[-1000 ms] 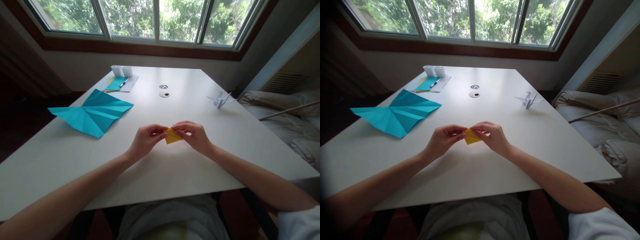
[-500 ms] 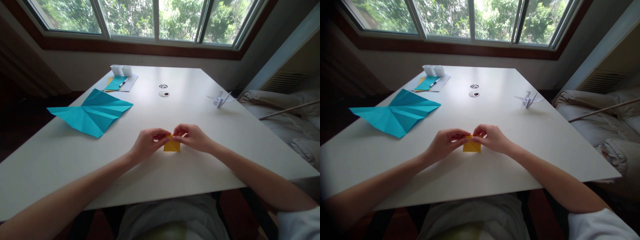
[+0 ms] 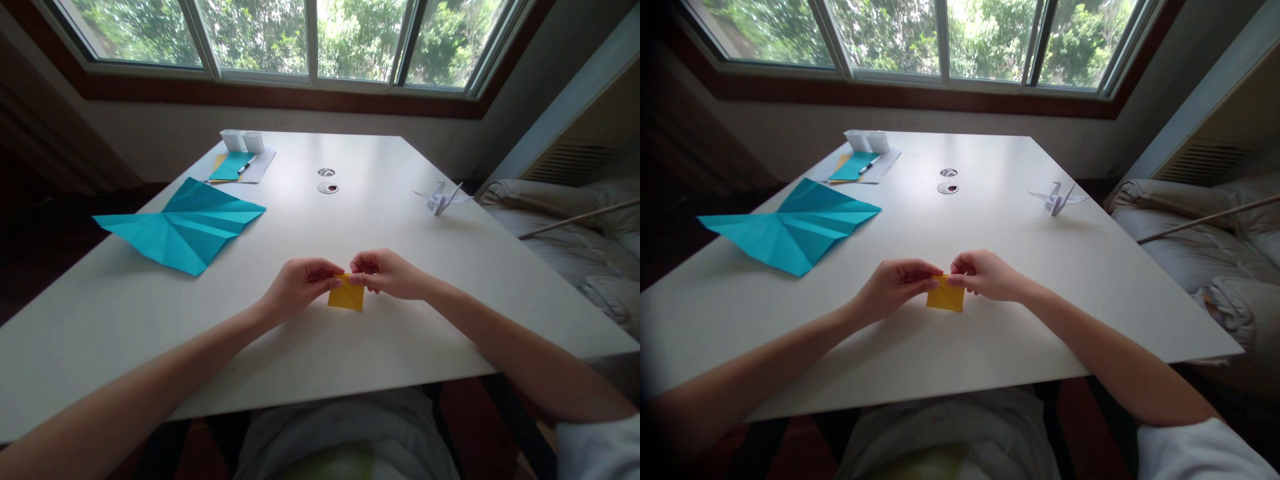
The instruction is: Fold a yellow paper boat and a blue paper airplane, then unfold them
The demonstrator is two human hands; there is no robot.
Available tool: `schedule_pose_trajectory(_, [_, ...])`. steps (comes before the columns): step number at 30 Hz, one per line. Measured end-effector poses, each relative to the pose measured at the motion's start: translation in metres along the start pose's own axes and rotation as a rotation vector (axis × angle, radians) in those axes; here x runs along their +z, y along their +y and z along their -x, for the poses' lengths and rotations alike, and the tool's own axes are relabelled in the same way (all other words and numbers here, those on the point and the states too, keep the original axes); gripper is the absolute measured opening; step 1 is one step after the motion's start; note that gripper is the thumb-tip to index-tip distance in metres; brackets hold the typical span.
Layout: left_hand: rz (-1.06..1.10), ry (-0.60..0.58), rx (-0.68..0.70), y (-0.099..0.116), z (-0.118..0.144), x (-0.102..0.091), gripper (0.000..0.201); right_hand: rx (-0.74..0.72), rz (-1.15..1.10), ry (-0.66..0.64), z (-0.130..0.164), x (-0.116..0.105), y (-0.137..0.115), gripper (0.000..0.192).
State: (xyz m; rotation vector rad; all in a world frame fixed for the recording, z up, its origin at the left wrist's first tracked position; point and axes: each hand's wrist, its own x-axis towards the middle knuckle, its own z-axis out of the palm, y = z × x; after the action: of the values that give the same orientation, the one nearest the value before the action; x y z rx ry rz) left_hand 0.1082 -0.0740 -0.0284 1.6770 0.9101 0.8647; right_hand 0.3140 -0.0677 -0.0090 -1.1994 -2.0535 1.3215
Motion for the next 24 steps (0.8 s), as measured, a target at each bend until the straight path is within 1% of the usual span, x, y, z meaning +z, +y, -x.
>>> schedule_pose_trajectory(6, [0.016, 0.000, -0.031, 0.001, 0.001, -0.001, 0.022, -0.034, 0.039, -0.016, 0.000, 0.000, 0.000, 0.024])
schedule_pose_trajectory(12, [0.057, -0.030, -0.047, 0.004, 0.002, -0.002, 0.022, -0.035, 0.044, -0.040, 0.000, 0.001, -0.001, 0.025])
schedule_pose_trajectory(17, [0.088, -0.033, -0.081, 0.009, 0.001, -0.004, 0.022, -0.042, -0.021, -0.027, -0.001, 0.002, -0.001, 0.025])
schedule_pose_trajectory(19, [0.111, -0.004, -0.108, 0.011, 0.001, -0.005, 0.023, -0.059, -0.082, 0.025, -0.003, 0.002, 0.000, 0.024])
schedule_pose_trajectory(21, [0.158, 0.070, -0.141, 0.012, -0.001, -0.006, 0.025, -0.048, -0.144, 0.054, -0.004, 0.002, 0.000, 0.028])
schedule_pose_trajectory(23, [0.232, 0.168, -0.160, 0.011, -0.002, -0.007, 0.025, -0.006, -0.193, 0.012, -0.005, 0.003, 0.001, 0.036])
schedule_pose_trajectory(24, [0.269, 0.207, -0.164, 0.011, -0.003, -0.007, 0.025, 0.019, -0.209, -0.010, -0.005, 0.004, 0.001, 0.037])
